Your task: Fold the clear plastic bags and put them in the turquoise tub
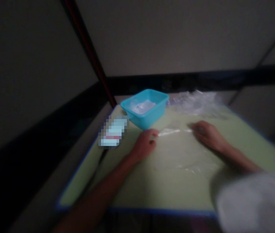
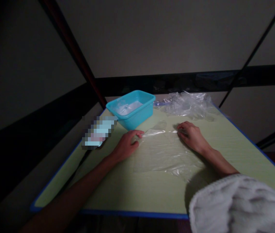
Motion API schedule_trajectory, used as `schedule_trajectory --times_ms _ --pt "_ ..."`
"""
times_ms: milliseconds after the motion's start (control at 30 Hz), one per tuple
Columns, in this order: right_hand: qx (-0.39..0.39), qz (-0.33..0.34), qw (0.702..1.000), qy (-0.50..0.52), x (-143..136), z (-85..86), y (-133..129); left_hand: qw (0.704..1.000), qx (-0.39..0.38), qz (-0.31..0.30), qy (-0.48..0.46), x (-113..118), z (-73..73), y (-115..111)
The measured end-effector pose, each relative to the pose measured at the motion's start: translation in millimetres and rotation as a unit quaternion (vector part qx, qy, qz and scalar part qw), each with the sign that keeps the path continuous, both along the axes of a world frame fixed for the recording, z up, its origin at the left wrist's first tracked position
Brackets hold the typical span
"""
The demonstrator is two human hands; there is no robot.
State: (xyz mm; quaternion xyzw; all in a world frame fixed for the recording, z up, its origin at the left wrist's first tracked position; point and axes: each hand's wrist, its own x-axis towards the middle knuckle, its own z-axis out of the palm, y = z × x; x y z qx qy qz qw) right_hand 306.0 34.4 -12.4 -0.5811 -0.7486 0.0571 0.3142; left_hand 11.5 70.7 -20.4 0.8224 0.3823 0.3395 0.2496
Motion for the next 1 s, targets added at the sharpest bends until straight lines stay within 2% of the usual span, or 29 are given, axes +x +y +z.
schedule_trajectory --times_ms 167,333,533,700,833,900,1000 --pt "0.011 0.040 0.998 -0.047 -3 2.4 -1 0.999 -0.013 -0.052 -0.003 1 2.5 -6" --pt "0.011 0.047 0.998 -0.030 -9 10.8 -3 0.993 -0.030 -0.093 -0.060 0 -3.0 -3" --pt "0.019 0.060 0.998 -0.008 -26 24.4 8 0.989 -0.116 -0.054 -0.068 12 -2.7 10" --pt "0.021 0.033 0.999 -0.011 -30 18.7 13 0.980 -0.172 -0.058 -0.087 32 3.6 26" --pt "0.005 0.006 1.000 0.027 -24 15.5 11 0.963 -0.215 -0.106 -0.121 31 5.6 35" --pt "-0.013 -0.005 0.998 0.054 -21 15.5 11 0.964 -0.195 -0.135 -0.117 26 6.9 35" --pt "-0.030 -0.009 0.996 0.088 -20 14.9 12 0.977 -0.121 -0.158 -0.077 21 10.7 28"
